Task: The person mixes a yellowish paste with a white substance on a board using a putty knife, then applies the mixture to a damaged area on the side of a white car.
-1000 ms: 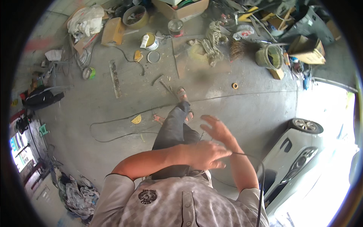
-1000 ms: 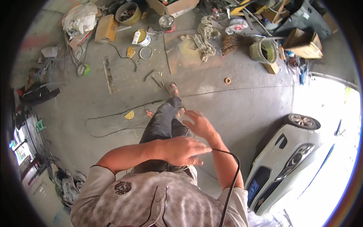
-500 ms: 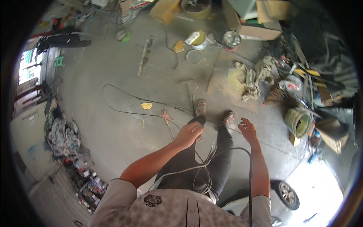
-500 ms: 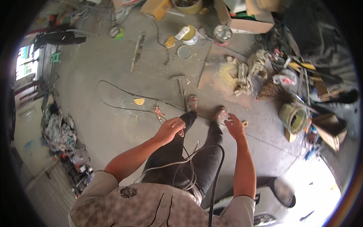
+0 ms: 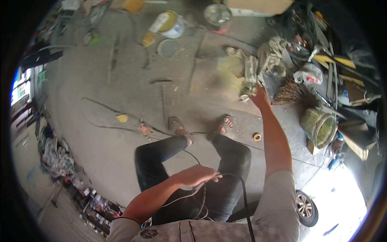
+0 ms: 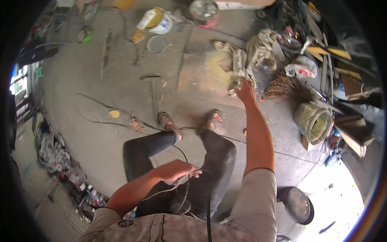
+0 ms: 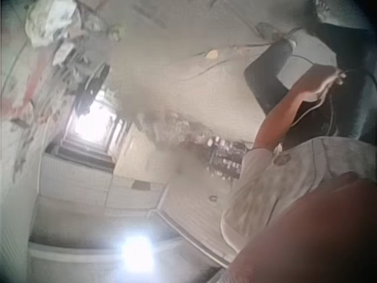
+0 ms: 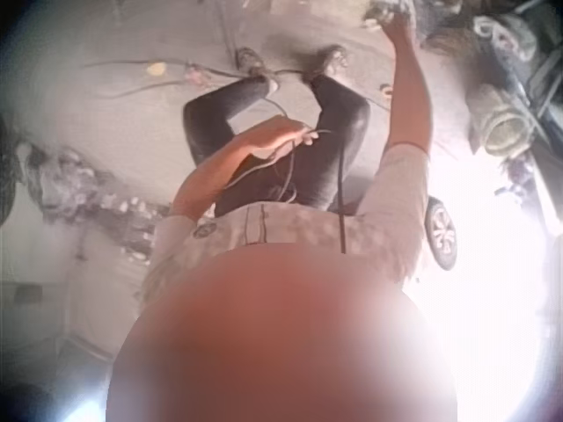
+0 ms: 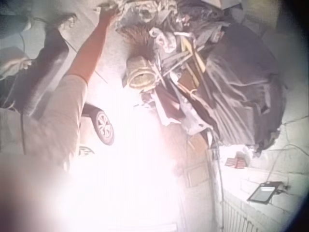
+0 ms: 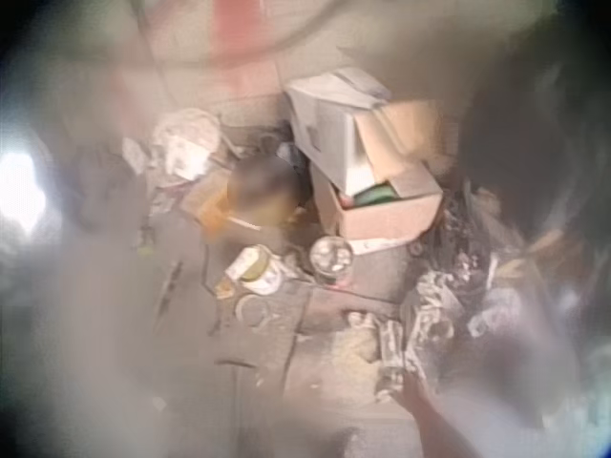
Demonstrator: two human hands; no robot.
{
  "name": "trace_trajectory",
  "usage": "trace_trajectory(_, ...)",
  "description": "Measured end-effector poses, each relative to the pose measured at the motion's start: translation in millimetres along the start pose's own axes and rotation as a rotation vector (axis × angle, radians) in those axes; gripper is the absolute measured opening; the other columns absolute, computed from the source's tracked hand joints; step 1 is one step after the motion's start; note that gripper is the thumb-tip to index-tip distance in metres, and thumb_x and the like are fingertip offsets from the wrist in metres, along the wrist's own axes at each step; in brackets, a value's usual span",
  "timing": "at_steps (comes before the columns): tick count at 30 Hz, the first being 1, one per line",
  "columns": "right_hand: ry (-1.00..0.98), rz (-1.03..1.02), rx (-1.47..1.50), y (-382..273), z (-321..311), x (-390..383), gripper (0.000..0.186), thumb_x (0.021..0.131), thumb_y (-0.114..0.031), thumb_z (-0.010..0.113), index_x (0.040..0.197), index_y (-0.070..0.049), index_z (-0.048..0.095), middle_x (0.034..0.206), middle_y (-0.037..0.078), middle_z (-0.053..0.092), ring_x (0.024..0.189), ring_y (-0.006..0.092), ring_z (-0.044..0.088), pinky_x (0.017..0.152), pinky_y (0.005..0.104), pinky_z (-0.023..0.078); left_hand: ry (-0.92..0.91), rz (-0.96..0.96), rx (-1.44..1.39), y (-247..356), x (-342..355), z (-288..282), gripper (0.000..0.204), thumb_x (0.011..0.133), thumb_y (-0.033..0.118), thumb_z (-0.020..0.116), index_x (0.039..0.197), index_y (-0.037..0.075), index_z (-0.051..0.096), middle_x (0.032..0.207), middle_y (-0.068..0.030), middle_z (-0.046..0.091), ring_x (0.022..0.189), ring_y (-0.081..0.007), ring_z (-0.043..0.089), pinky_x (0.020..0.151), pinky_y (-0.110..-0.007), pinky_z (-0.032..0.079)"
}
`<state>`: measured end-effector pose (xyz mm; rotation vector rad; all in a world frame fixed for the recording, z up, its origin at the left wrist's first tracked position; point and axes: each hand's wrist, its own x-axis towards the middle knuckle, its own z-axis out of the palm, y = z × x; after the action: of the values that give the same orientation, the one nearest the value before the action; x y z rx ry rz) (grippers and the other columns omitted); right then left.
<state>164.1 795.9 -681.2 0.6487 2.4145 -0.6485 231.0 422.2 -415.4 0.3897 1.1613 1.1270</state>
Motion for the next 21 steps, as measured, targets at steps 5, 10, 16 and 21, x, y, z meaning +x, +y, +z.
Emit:
trace_trajectory(5, 0.269, 0.181, -0.010, 33, 52, 85, 0.104, 0.071, -0.041, 0.081, 0.153, -0.022, 0.020, 0.141, 0.024, 0.038, 0.127, 0.0451, 0.045, 0.098, 0.0501, 0.047, 0.098, -0.035, -0.514, -89, 70, -75, 0.047, 0.106, 0.029, 0.033, 0.135, -0.003, 0.052, 0.123, -0.0146, 0.065, 0.115, -0.0220, 0.060, 0.103, -0.038, 0.044)
trace_trajectory(10, 0.435, 0.104, 0.023, 63, 89, 147, 0.054, 0.081, -0.037, 0.071, 0.129, -0.019, 0.053, 0.106, 0.024, 0.063, 0.099, 0.0425, 0.064, 0.082, 0.0491, 0.054, 0.375, -0.081, -0.086, -196, 134, -177, 0.043, 0.103, 0.036, 0.046, 0.125, 0.001, 0.058, 0.114, -0.0112, 0.067, 0.107, -0.0212, 0.063, 0.095, -0.036, 0.048)
trace_trajectory(16, 1.096, 0.237, 0.043, 222, -75, 86, 0.014, 0.087, -0.013, 0.059, 0.090, 0.000, 0.062, 0.072, 0.004, 0.060, 0.059, 0.0159, 0.056, 0.051, 0.0332, 0.048, 0.568, -0.191, 1.319, -303, 167, -319, 0.026, 0.092, 0.025, 0.060, 0.108, 0.005, 0.063, 0.107, -0.0099, 0.065, 0.097, -0.0220, 0.063, 0.087, -0.032, 0.048)
trace_trajectory(21, 1.629, 0.384, 0.287, 328, -63, -2, 0.052, 0.086, -0.032, 0.069, 0.121, 0.004, 0.054, 0.108, 0.022, 0.062, 0.091, 0.0332, 0.062, 0.078, 0.0405, 0.053, 0.994, -0.458, 0.224, -272, 184, -343, 0.046, 0.083, 0.033, 0.065, 0.118, 0.003, 0.060, 0.118, -0.0154, 0.061, 0.113, -0.0286, 0.058, 0.091, -0.039, 0.044)
